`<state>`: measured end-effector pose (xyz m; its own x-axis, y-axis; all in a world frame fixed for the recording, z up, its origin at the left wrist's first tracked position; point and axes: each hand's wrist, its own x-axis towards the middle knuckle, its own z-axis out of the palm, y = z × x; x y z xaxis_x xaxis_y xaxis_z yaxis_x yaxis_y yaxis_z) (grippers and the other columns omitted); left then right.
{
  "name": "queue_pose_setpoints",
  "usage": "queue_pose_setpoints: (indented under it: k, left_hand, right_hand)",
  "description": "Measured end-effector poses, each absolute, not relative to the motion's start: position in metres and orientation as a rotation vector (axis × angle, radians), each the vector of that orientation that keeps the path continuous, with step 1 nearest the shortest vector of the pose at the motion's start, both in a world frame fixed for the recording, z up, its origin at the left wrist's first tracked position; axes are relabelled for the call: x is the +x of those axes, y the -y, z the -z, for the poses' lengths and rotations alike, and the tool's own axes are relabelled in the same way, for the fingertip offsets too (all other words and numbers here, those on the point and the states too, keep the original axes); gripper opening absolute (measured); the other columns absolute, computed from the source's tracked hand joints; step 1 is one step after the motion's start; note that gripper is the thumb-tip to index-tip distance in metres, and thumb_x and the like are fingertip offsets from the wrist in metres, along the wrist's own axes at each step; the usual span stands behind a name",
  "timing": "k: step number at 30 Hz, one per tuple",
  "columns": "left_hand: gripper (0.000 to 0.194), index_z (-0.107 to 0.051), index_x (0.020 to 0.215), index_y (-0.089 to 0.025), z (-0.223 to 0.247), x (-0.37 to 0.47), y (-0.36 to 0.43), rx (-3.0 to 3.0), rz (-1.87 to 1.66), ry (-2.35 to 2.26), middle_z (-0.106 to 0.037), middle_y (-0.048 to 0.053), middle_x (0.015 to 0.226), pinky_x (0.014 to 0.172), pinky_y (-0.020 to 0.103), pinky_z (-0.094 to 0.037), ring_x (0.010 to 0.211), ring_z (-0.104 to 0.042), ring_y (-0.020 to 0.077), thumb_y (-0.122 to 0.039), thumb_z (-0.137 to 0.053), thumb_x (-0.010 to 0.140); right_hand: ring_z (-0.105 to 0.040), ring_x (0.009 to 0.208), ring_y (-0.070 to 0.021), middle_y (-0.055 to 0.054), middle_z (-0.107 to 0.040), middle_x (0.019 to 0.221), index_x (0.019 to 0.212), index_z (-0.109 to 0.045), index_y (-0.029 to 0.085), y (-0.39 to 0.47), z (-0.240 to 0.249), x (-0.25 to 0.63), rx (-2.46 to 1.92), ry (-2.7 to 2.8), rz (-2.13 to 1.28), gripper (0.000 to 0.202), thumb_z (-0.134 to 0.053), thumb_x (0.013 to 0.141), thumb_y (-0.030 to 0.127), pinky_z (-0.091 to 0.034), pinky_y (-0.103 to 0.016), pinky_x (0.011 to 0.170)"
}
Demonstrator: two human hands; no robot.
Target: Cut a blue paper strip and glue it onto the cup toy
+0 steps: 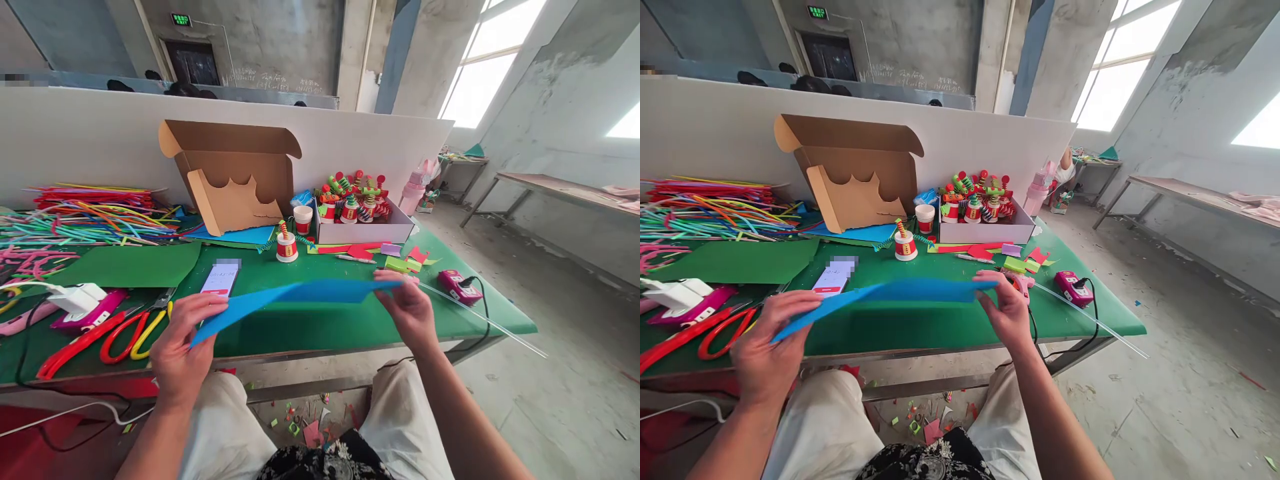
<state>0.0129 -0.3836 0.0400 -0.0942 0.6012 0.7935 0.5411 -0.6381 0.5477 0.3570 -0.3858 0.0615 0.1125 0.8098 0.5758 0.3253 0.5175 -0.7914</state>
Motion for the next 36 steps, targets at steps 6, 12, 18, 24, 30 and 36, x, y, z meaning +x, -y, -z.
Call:
queue_pose_setpoints:
  k: [6,12,18,24,30,36]
  left_hand:
    - [0.017,-0.067,0.096,-0.026,0.000,-0.010,0.400,2.464,-1.439,-1.242,-0.072,0.003,0.106,0.091,0.039,-0.051,0.110,-0.061,0.0223,-0.014,-0.056,0.090]
    - [0.042,-0.063,0.120,-0.026,0.029,-0.013,0.405,2.692,-1.063,-1.297,-0.071,0.003,0.119,0.099,0.040,-0.046,0.118,-0.059,0.0224,-0.007,-0.046,0.087]
    - [0.044,-0.065,0.118,-0.029,0.026,-0.014,0.411,2.759,-0.948,-1.182,-0.069,0.002,0.122,0.097,0.039,-0.047,0.117,-0.060,0.0217,-0.006,-0.048,0.084]
    - [0.040,-0.071,0.111,-0.033,0.029,-0.012,0.402,2.785,-1.025,-1.187,-0.068,0.004,0.123,0.096,0.041,-0.049,0.114,-0.061,0.0212,-0.009,-0.045,0.091]
    - [0.040,-0.070,0.114,-0.029,0.026,0.001,0.390,2.774,-0.955,-1.361,-0.070,0.005,0.119,0.094,0.043,-0.049,0.112,-0.061,0.0226,-0.010,-0.042,0.093]
    - [0.033,-0.067,0.116,-0.025,0.017,0.028,0.398,2.859,-0.982,-1.253,-0.072,0.005,0.115,0.097,0.041,-0.047,0.110,-0.062,0.0211,-0.012,-0.044,0.096]
  right_hand:
    - [-0.064,0.105,-0.0276,-0.005,-0.076,0.086,0.081,-0.070,0.026,0.414,-0.024,0.375,-1.110,1.880,-0.334,0.014,-0.059,0.081,0.017,-0.053,-0.046,0.093]
    - [-0.068,0.102,-0.0236,-0.004,-0.074,0.098,0.097,-0.071,0.024,0.416,0.015,0.381,-1.214,2.032,-0.320,0.048,-0.045,0.065,0.000,-0.048,-0.050,0.103]
    - [-0.063,0.114,-0.0248,-0.007,-0.070,0.115,0.114,-0.070,0.027,0.429,0.012,0.385,-1.153,2.129,-0.302,0.045,-0.053,0.078,0.006,-0.043,-0.053,0.108]
    - [-0.064,0.110,-0.0250,-0.006,-0.074,0.106,0.104,-0.075,0.030,0.423,0.018,0.392,-1.174,2.115,-0.243,0.027,-0.054,0.091,0.018,-0.047,-0.052,0.103]
    - [-0.064,0.106,-0.0269,-0.008,-0.073,0.109,0.110,-0.074,0.029,0.406,0.016,0.384,-1.355,2.107,-0.099,0.029,-0.053,0.092,0.019,-0.048,-0.057,0.099]
    - [-0.062,0.111,-0.0266,-0.007,-0.072,0.111,0.116,-0.069,0.027,0.414,0.007,0.349,-1.267,2.278,0.083,0.028,-0.054,0.094,0.019,-0.038,-0.058,0.109]
